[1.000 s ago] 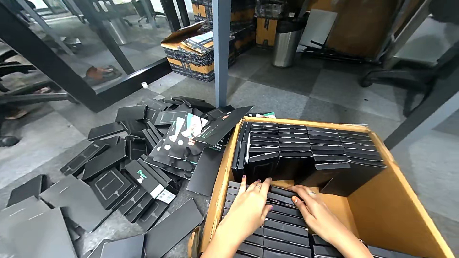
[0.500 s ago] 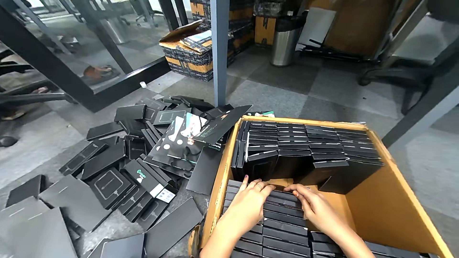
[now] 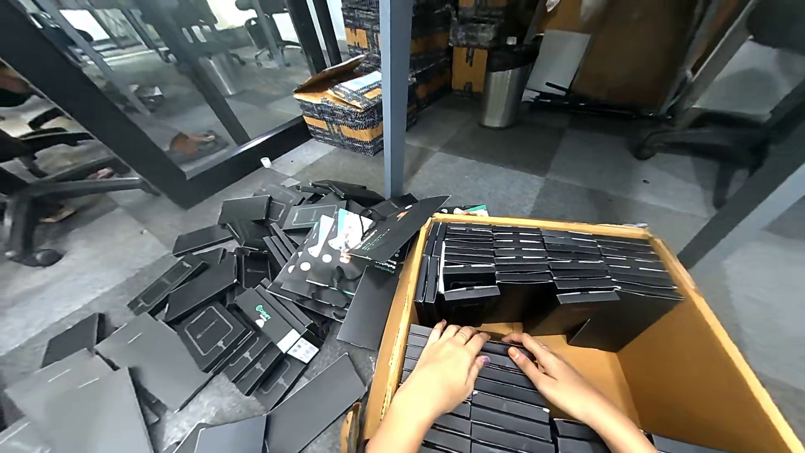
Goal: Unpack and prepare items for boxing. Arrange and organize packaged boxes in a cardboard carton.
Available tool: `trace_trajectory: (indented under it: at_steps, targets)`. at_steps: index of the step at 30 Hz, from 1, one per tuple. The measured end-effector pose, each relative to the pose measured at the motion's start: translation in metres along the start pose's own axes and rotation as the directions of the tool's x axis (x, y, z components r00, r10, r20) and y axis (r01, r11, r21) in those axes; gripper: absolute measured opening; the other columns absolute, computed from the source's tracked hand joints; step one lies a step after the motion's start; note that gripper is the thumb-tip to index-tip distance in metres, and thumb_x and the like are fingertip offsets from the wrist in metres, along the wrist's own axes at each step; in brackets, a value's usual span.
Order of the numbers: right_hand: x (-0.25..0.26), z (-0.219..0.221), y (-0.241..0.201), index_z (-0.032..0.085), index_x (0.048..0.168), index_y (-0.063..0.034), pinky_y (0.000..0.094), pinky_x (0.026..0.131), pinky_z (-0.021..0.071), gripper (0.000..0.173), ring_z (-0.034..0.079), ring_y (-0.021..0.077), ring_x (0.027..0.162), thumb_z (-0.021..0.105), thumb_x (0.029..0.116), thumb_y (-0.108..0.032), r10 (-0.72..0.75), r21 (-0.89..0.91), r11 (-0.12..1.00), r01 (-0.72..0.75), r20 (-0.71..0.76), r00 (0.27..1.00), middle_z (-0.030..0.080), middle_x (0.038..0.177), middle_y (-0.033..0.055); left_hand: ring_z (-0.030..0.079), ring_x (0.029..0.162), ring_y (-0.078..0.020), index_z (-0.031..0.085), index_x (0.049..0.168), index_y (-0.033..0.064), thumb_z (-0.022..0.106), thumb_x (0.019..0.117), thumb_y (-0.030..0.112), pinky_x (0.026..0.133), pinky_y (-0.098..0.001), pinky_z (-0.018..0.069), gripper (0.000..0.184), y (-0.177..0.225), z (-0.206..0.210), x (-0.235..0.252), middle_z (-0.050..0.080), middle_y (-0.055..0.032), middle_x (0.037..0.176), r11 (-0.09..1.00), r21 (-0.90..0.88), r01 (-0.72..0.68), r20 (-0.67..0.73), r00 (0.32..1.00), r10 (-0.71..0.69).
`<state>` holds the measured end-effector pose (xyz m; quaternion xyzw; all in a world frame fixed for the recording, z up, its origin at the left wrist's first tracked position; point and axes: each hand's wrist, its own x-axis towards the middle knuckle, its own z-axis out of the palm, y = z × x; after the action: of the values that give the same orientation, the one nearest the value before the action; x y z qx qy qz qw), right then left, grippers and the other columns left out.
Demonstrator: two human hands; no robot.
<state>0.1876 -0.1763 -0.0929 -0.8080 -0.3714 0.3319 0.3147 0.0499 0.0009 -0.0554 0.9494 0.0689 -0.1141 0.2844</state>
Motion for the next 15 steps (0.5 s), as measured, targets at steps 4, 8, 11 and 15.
trace_trajectory:
  at_steps: [4,8,11,15]
  targets:
    - [-0.001,-0.002,0.000,0.056,0.142,-0.0096,0.0479,0.116,0.0366,0.042,0.051,0.0266,0.138,0.034,0.1123,-0.030,0.020,-0.001,1.000,-0.020,0.024,1.000,0.057,0.144,0.0129,0.039,0.147,-0.0328,0.042,0.152,-0.0010,0.032,0.1122,0.038,0.123,-0.0527,0.0190,0.057,0.001,-0.001,0.004,0.047,-0.0199,0.153,1.000,0.006,0.012,0.035,0.999,-0.012]
    - [-0.002,-0.007,-0.004,0.059,0.137,-0.0091,0.0492,0.110,0.0414,0.040,0.058,0.0266,0.128,0.034,0.1125,-0.027,0.066,-0.012,0.998,-0.065,0.022,0.998,0.063,0.134,0.0145,0.047,0.136,-0.0387,0.058,0.139,-0.0024,0.033,0.1119,0.038,0.115,-0.0524,0.0327,0.055,0.000,-0.001,0.008,0.053,-0.0252,0.142,1.000,-0.009,0.021,0.013,1.000,-0.021]
    - [-0.001,-0.009,-0.006,0.060,0.137,-0.0061,0.0490,0.108,0.0422,0.039,0.059,0.0277,0.126,0.037,0.1123,-0.027,0.107,-0.013,0.994,-0.107,0.014,0.994,0.064,0.132,0.0162,0.049,0.136,-0.0383,0.058,0.138,-0.0014,0.033,0.1121,0.037,0.115,-0.0525,0.0332,0.052,0.000,0.001,0.012,0.056,-0.0248,0.141,1.000,0.006,0.023,0.013,1.000,-0.023]
    - [-0.001,-0.004,-0.009,0.062,0.134,-0.0059,0.0521,0.109,0.0408,0.040,0.059,0.0315,0.126,0.041,0.1112,-0.032,0.123,-0.029,0.992,-0.124,-0.026,0.992,0.065,0.131,0.0175,0.062,0.122,-0.0384,0.059,0.130,-0.0058,0.038,0.1113,0.036,0.109,-0.0519,0.0410,0.051,0.011,0.007,0.018,0.067,-0.0259,0.121,0.997,0.062,0.049,-0.021,0.999,-0.048]
